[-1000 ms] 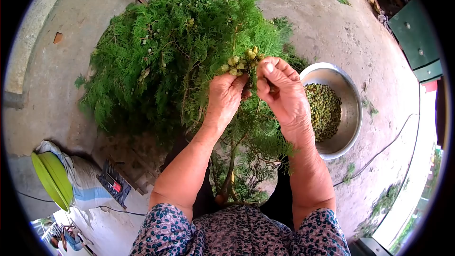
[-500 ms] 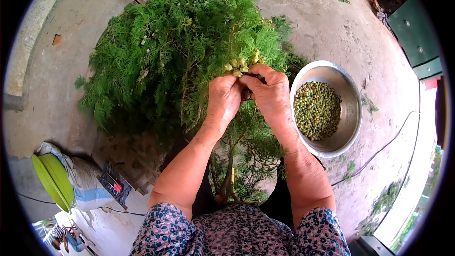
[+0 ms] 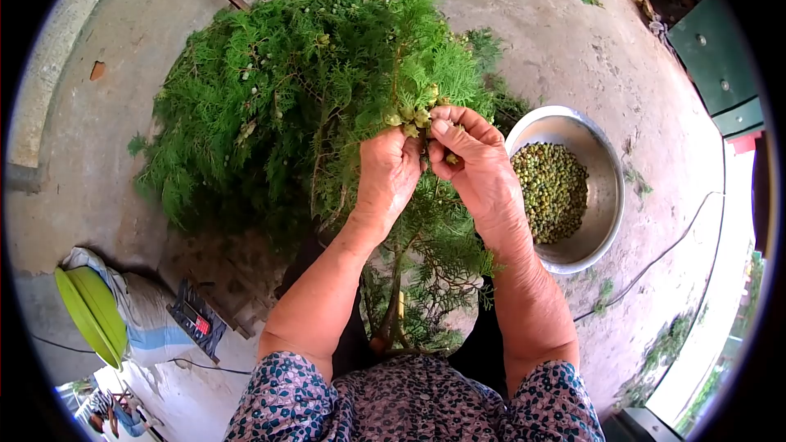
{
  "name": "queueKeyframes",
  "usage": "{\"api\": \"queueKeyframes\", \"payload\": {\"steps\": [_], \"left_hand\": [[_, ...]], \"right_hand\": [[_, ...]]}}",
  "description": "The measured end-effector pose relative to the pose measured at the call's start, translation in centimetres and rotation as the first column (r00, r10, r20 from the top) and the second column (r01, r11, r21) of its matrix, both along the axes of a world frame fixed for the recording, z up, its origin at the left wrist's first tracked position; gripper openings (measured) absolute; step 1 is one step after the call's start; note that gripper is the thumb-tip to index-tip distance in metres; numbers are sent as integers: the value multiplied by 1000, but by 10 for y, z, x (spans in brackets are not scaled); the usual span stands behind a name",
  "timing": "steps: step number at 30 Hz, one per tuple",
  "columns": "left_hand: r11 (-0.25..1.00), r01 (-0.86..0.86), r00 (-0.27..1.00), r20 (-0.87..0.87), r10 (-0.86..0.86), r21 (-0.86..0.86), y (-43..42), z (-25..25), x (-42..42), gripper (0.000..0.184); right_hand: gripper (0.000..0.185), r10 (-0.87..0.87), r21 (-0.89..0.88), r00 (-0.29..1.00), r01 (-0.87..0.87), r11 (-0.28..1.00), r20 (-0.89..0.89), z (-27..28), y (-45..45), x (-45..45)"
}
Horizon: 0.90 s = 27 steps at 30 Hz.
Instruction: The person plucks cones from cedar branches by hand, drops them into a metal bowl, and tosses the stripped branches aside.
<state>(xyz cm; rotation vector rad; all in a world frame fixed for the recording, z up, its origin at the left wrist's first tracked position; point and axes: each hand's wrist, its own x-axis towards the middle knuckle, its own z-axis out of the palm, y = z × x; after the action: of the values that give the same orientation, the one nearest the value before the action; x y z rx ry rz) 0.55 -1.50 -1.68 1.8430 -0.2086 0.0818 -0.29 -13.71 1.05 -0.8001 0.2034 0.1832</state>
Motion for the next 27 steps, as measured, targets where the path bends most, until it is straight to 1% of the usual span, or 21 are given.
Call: {"api": "queueKeyframes", "payload": {"steps": [1,3,4,5,6,7,9,10,11,12,13,15,16,17,18,20,21,23,24,25,27], "left_hand": [[1000,1,1000,0,-1,0,0,-3,1,19],[997,-2,1000,5,2,74,-1,-7,3,21],[997,-2,1000,5,1,74,-1,-6,2,21],[997,-5,999,34,2,79,-2,-3,2,16],[997,-9,998,63,4,83,-2,-1,1,11],[997,-9,998,62,3,83,-2,-3,1,11],[996,-16,1000,13,15,91,-2,-2,1,28],[996,-16,1000,13,15,91,-2,3,0,28],[998,-33,984,-179,22,-56,-3,10,-3,28],[978,-76,931,-364,0,-196,-4,16,-4,29],[978,-76,931,-364,0,-196,-3,16,-2,29],[957,-88,916,-400,-32,-278,1,17,5,26],[953,-70,939,-341,-37,-295,0,15,4,23],[953,-69,940,-340,-38,-296,-1,15,3,23],[964,-74,950,-313,-9,-254,-4,16,2,22],[983,-84,972,-233,46,-160,-5,9,1,19],[984,-85,971,-233,46,-159,-4,5,2,19],[998,-54,995,-80,57,36,-3,0,4,22],[998,-54,995,-80,57,36,-3,4,2,22],[1000,-21,996,-85,22,12,-5,11,0,21],[1000,11,996,-89,-13,-13,-7,14,-2,20]], "right_hand": [[13,-1,0,1000,1,1000,0,-2,1,0],[14,-14,-178,996,30,984,88,-5,3,0],[13,-42,-223,994,64,973,102,-4,6,-1],[13,-42,-223,994,64,973,102,-2,6,-1],[13,-41,-279,995,64,958,88,1,6,-2],[13,-41,-333,996,63,941,74,2,6,-3],[13,-24,-334,997,48,941,75,0,4,-2],[13,-7,-335,997,33,942,78,-1,2,-1],[13,-8,-335,997,34,942,78,-2,0,-1],[13,29,-227,998,-14,974,63,-2,-2,-1],[14,68,-115,996,-62,991,51,0,-3,-1],[16,71,-119,997,-68,991,23,2,-1,-4],[15,36,-78,999,-34,996,26,0,1,-4],[14,0,-38,1000,1,999,27,-2,2,-4],[14,0,-39,1000,1,999,26,3,3,-4],[12,-103,-24,992,101,995,-79,17,5,-5],[12,-102,-24,992,100,995,-79,16,4,-5],[10,-5,-48,1000,3,999,-28,13,0,-6],[12,14,-121,1000,-13,993,11,8,1,-6],[12,14,-121,1000,-13,993,11,5,2,-7],[13,-22,-404,995,59,913,96,4,9,-8]]}}
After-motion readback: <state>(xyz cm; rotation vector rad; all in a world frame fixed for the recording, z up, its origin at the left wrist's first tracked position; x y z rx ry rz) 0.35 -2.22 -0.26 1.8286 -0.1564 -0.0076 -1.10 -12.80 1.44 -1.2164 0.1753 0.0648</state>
